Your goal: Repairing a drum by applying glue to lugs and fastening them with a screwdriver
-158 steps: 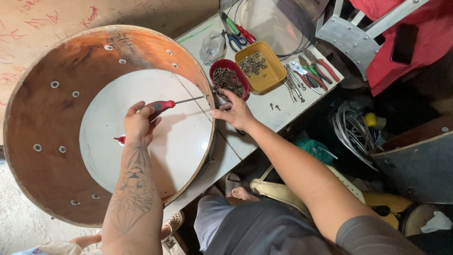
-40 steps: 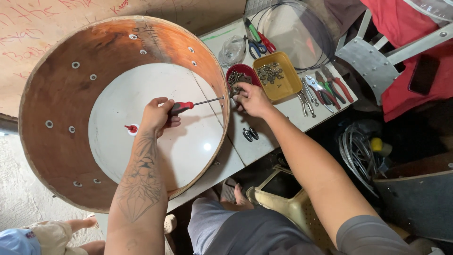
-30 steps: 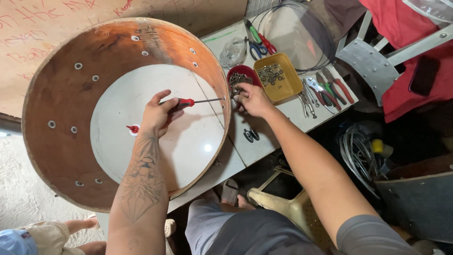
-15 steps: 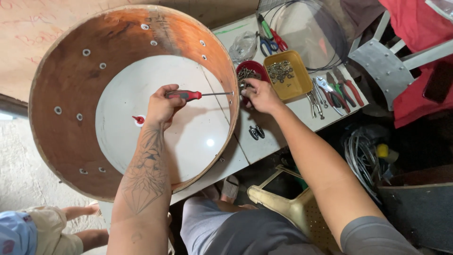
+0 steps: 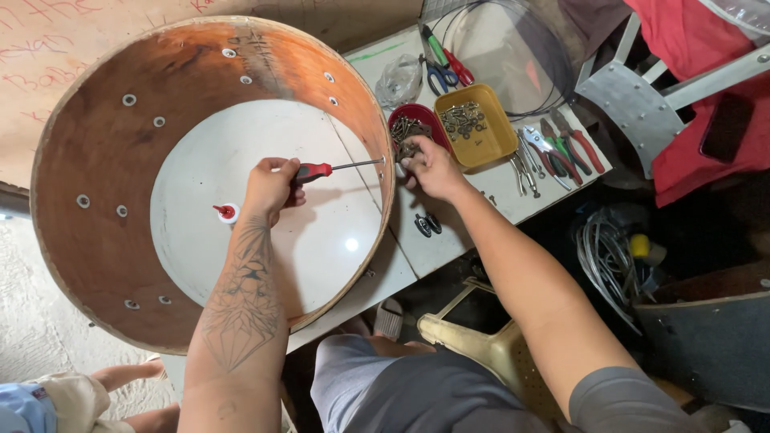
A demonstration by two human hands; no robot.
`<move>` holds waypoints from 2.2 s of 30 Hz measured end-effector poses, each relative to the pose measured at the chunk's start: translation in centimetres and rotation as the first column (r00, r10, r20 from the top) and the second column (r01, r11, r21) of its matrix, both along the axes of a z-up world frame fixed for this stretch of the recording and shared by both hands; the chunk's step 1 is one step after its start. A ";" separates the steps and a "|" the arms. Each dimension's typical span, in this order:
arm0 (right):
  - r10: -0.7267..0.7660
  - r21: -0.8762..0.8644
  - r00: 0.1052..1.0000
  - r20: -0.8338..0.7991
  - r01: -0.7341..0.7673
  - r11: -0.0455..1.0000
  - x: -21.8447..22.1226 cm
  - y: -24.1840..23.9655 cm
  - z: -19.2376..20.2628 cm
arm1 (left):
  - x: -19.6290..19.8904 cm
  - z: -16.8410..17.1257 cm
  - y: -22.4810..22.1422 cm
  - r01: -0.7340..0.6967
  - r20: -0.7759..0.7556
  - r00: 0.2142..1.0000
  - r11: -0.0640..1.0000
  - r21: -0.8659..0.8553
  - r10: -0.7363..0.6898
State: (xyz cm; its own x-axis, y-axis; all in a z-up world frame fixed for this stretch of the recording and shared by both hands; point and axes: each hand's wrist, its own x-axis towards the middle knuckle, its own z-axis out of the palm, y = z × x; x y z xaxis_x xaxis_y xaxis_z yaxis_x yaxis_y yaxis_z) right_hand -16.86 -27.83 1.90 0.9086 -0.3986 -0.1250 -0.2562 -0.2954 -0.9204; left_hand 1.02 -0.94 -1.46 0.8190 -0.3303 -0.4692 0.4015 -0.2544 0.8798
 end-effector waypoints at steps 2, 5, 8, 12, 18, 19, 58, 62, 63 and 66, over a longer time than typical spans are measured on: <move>-0.002 0.009 1.000 0.010 0.002 1.000 0.0 0.0 -0.1 | -0.3 0.9 0.5 -0.019 0.018 1.000 0.996 -0.088 0.021; 0.005 0.019 1.000 0.015 -0.005 1.000 0.0 0.0 -0.3 | -0.3 0.9 0.9 -0.031 0.066 0.997 0.978 -0.206 0.045; -0.008 -0.002 1.000 0.008 0.008 1.000 -0.7 -0.3 0.4 | -0.5 1.1 0.9 -0.019 0.110 0.993 0.976 -0.217 0.044; -0.164 -0.153 0.985 -0.057 0.154 0.976 -3.3 -2.6 -2.1 | 0.1 -0.4 0.3 -0.003 0.161 0.987 0.988 -0.156 0.029; -0.272 -0.656 0.858 -0.436 -0.096 0.748 -7.8 -4.9 -8.4 | 0.0 -0.2 0.3 0.003 0.242 0.970 0.993 -0.117 0.025; -0.273 -0.655 0.857 -0.438 -0.096 0.750 -8.0 -5.3 -9.4 | -0.2 0.0 0.3 0.005 0.241 0.970 0.993 -0.114 0.023; -0.478 0.903 0.865 0.152 0.075 0.423 -11.0 -4.5 -4.9 | -3.5 -6.7 -0.2 0.244 0.134 0.845 0.595 0.766 -0.518; -0.459 0.887 0.842 0.283 -0.048 0.459 -10.6 -5.5 -3.9 | -2.4 -5.3 -0.4 0.384 -0.057 0.724 0.332 0.862 -0.688; -0.437 0.877 0.841 0.319 -0.087 0.473 -10.6 -5.3 -3.4 | -2.2 -5.1 0.4 0.417 -0.139 0.660 0.206 0.885 -0.738; -0.409 0.842 0.808 0.424 -0.185 0.507 -10.9 -5.0 -1.0 | -4.1 2.9 4.3 0.677 -0.423 0.660 0.248 0.693 -0.621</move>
State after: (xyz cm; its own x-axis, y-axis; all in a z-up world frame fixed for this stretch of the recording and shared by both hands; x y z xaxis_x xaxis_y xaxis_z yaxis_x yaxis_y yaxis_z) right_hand -27.73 -32.85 0.93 0.8777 -0.4792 0.0084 0.3628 0.6529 -0.6649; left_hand -3.13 3.40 1.45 0.4693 -0.2411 -0.8495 -0.1930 -0.9667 0.1678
